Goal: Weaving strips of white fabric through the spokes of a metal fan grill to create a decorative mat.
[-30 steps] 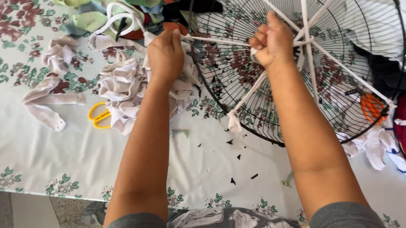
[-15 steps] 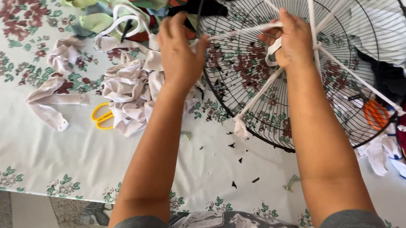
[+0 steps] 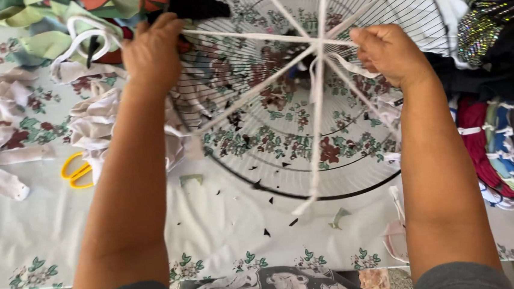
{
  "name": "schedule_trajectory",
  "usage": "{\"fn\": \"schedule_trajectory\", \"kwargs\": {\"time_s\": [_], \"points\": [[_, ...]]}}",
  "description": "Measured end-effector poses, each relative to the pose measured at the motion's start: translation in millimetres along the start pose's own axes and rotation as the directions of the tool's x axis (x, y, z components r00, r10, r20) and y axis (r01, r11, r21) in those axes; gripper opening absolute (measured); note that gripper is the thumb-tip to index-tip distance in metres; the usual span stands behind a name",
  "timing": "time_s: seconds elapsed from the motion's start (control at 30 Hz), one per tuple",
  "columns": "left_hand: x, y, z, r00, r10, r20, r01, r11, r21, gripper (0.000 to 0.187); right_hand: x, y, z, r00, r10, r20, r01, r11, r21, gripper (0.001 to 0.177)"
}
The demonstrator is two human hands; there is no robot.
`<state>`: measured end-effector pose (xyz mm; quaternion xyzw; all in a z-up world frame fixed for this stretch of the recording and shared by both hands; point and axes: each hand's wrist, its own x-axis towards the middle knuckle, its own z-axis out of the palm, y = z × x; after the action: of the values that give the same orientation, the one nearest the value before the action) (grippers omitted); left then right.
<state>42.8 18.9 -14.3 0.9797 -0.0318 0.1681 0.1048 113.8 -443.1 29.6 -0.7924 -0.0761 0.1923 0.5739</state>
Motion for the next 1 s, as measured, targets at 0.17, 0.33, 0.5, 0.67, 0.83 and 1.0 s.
{"fn": "schedule_trajectory", "kwargs": {"time_s": [0.17,0.33,0.5,0.67,0.83,1.0], "points": [[16.8,-21.1,11.5,1.0,-0.001,-0.021,0.003,0.995,0.095,0.047,-50.6,24.9,-35.0,0.999,0.042,-0.027,-0.043,0.998,-0.034,0.035],[27.3,-14.9,8.7,0.999,-0.023,0.027,0.02,0.995,0.099,0.05,-93.8,58.5,-72.9,0.966,-0.042,-0.254,0.019,0.996,-0.092,0.033],[26.7,-2.2,18.5,0.996,-0.061,0.069,0.039,0.958,0.284,0.055,-104.7,100.9,-89.3,0.656,-0.558,-0.508,0.25,0.796,-0.552,0.047],[33.7,110.2,2.8,0.994,0.007,0.106,-0.05,0.913,0.405,0.042,-95.6,128.2,-66.6,0.631,-0.481,-0.609,0.309,0.876,-0.371,0.047],[22.8,278.8,32.7,0.852,0.435,0.293,-0.511,0.812,0.281,0.028,-112.8,109.1,-44.5,0.653,-0.429,-0.624,0.294,0.903,-0.314,0.043],[1.4,366.6,58.1,0.797,0.597,0.091,-0.587,0.801,-0.118,0.018,-129.1,111.4,-34.8,0.761,-0.278,-0.587,0.272,0.957,-0.1,0.032]]}}
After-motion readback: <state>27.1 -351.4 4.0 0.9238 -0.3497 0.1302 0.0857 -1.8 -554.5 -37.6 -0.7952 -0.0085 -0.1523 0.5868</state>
